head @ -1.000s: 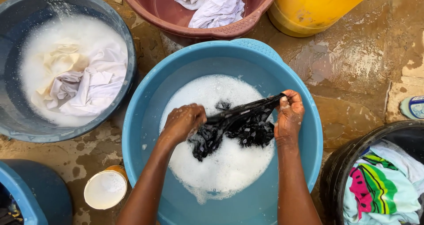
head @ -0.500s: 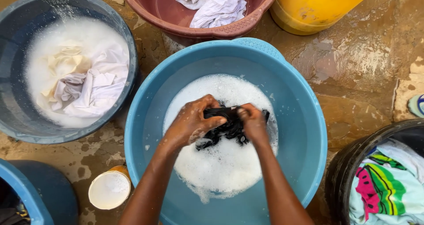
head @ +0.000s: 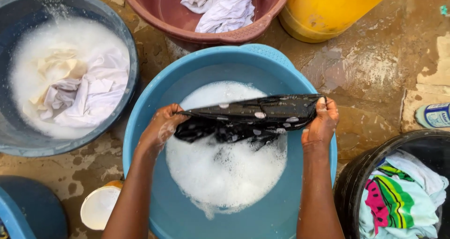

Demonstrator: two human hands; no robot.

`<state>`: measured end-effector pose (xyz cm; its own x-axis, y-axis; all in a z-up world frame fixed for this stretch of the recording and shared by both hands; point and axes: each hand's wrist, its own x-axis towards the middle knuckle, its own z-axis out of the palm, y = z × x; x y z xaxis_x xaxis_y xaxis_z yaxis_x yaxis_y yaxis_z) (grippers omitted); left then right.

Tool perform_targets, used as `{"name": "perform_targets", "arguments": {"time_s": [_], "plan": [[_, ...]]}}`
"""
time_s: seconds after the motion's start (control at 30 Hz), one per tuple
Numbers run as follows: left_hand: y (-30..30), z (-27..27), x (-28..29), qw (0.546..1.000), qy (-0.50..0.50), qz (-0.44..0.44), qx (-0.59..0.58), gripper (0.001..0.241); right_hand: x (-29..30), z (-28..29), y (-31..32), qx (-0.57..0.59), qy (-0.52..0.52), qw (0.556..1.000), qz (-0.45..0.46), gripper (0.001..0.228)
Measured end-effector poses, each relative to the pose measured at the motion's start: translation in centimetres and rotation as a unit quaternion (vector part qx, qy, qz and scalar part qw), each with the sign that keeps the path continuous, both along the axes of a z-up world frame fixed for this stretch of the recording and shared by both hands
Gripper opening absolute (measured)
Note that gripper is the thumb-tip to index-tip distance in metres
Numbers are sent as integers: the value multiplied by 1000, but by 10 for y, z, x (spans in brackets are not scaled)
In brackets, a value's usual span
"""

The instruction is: Hand washing and rinsing clothes in multiple plastic basins with soapy water.

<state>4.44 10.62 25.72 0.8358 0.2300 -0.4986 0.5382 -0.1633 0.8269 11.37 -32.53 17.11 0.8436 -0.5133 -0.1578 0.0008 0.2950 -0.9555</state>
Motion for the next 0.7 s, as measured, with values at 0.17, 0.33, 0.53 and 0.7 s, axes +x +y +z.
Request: {"name": "perform_targets", "arguments": {"time_s": [0.17, 0.33, 0.53, 0.7], "plan": [[20, -44, 3, 995, 10, 56, -77, 8, 7, 6, 1, -22, 19, 1000, 8, 8], [-6, 37, -4, 959, 17, -90, 269, 39, 6, 14, 45, -144, 76, 981, 110, 14], [4, 84, -78, 975, -90, -23, 202, 20, -15, 16, 97, -368, 319, 848, 211, 29], [77, 35, -219, 899, -7, 106, 424, 10, -11, -34, 96, -476, 382, 715, 342, 69]]}}
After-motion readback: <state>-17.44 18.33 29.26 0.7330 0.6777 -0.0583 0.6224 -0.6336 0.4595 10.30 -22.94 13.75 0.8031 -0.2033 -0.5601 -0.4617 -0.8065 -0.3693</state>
